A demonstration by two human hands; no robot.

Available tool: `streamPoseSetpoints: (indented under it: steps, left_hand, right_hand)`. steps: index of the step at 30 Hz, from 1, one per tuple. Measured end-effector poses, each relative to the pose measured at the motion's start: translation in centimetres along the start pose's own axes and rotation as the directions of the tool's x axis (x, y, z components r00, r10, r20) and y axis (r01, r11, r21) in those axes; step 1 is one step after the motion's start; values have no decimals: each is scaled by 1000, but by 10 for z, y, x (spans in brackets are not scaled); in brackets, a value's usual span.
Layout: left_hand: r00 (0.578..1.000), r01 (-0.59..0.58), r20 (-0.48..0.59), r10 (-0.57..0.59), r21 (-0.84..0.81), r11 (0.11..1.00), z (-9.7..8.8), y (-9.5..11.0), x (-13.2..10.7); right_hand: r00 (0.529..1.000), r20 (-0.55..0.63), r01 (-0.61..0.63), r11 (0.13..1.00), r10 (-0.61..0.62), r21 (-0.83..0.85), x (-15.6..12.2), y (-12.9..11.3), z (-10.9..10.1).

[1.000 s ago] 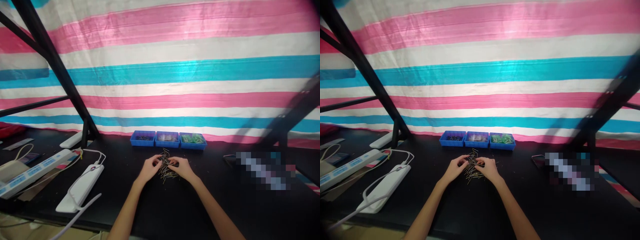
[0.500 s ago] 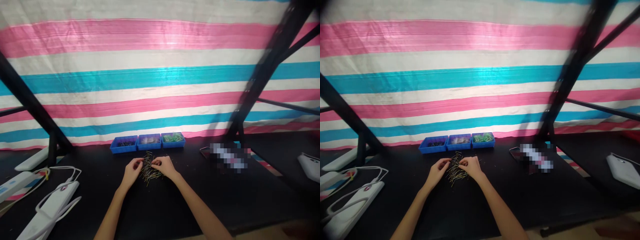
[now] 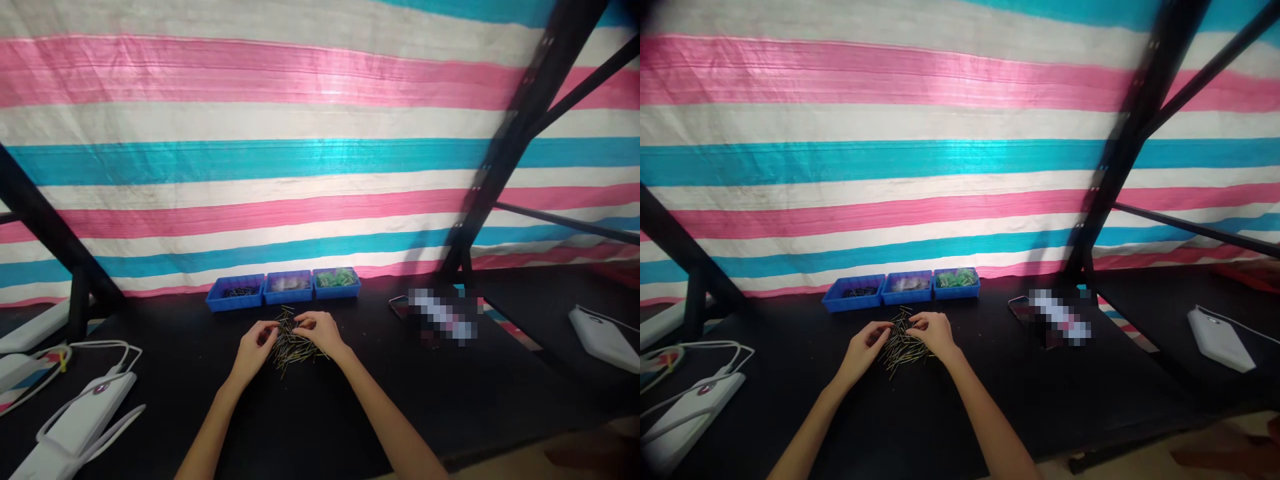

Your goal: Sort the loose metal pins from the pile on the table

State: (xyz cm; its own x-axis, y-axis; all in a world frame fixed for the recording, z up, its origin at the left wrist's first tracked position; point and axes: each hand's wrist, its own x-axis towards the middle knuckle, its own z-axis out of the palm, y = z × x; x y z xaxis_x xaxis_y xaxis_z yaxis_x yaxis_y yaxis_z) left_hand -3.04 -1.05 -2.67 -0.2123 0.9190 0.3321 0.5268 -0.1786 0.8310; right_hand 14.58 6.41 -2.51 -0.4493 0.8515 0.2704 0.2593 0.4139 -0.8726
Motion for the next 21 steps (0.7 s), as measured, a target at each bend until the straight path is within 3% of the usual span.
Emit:
streamPoseSetpoints:
  steps: [10, 15, 21]
  left_hand:
    - [999, 26, 40, -19, -186, 982, 3, 18, -1]
    - [996, 93, 27, -89, -283, 955, 1, 21, 1]
    - [980, 199, 79, -182, -374, 906, 6, 32, -4]
  right_hand:
    - [997, 79, -36, 974, 18, 225, 0, -22, 2]
    - [994, 84, -101, 901, 72, 421, -2, -28, 1]
    - [980, 167, -181, 827, 107, 533, -4, -31, 1]
